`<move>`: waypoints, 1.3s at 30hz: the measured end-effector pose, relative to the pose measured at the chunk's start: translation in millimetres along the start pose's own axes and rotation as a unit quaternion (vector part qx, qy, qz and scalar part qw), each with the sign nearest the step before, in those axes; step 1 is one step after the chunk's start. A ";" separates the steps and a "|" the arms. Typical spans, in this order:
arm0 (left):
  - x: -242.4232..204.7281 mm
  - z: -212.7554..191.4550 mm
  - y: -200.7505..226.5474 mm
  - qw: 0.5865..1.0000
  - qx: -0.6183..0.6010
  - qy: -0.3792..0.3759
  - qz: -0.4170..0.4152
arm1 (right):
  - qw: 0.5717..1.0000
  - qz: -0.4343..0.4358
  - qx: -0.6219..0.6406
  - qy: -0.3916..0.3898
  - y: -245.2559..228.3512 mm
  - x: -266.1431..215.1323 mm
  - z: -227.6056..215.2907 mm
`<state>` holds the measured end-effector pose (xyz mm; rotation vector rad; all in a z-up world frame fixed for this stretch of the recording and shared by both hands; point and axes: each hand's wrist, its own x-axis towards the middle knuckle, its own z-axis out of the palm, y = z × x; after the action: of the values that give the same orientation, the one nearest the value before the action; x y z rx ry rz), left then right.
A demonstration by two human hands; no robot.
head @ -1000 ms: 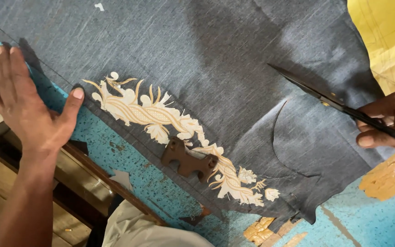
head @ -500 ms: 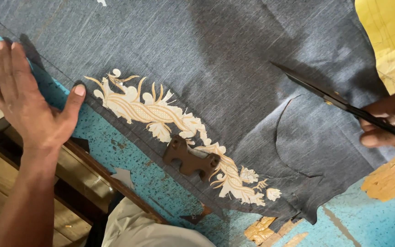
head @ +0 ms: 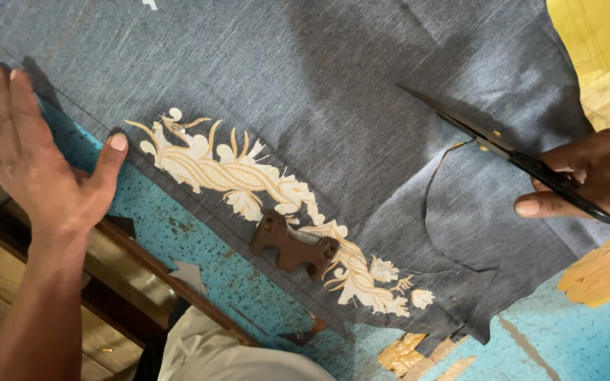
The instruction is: The person uses shears to cut a piece of gray fabric with a floral pattern on a blue speckled table. They then use a yellow ruler and an orange marker to draw a straight line on the fabric.
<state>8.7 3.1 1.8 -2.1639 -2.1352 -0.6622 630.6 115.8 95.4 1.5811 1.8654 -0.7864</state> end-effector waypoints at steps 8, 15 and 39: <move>-0.5 1.3 -0.7 1.000 -0.005 0.011 0.003 | 0.986 0.081 0.131 -0.061 -28.3 -7.7 -18.1; -2.8 5.2 -6.1 1.000 0.001 0.011 0.004 | 0.986 0.075 0.120 -0.086 -54.4 0.4 -26.3; -1.2 5.7 0.7 1.000 0.008 0.024 -0.009 | 0.978 0.072 0.189 -0.052 -109.1 0.7 -39.2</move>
<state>11.0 3.7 -3.5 -2.1002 -2.1322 -0.6893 520.8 131.2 129.3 1.8397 1.5711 -1.1855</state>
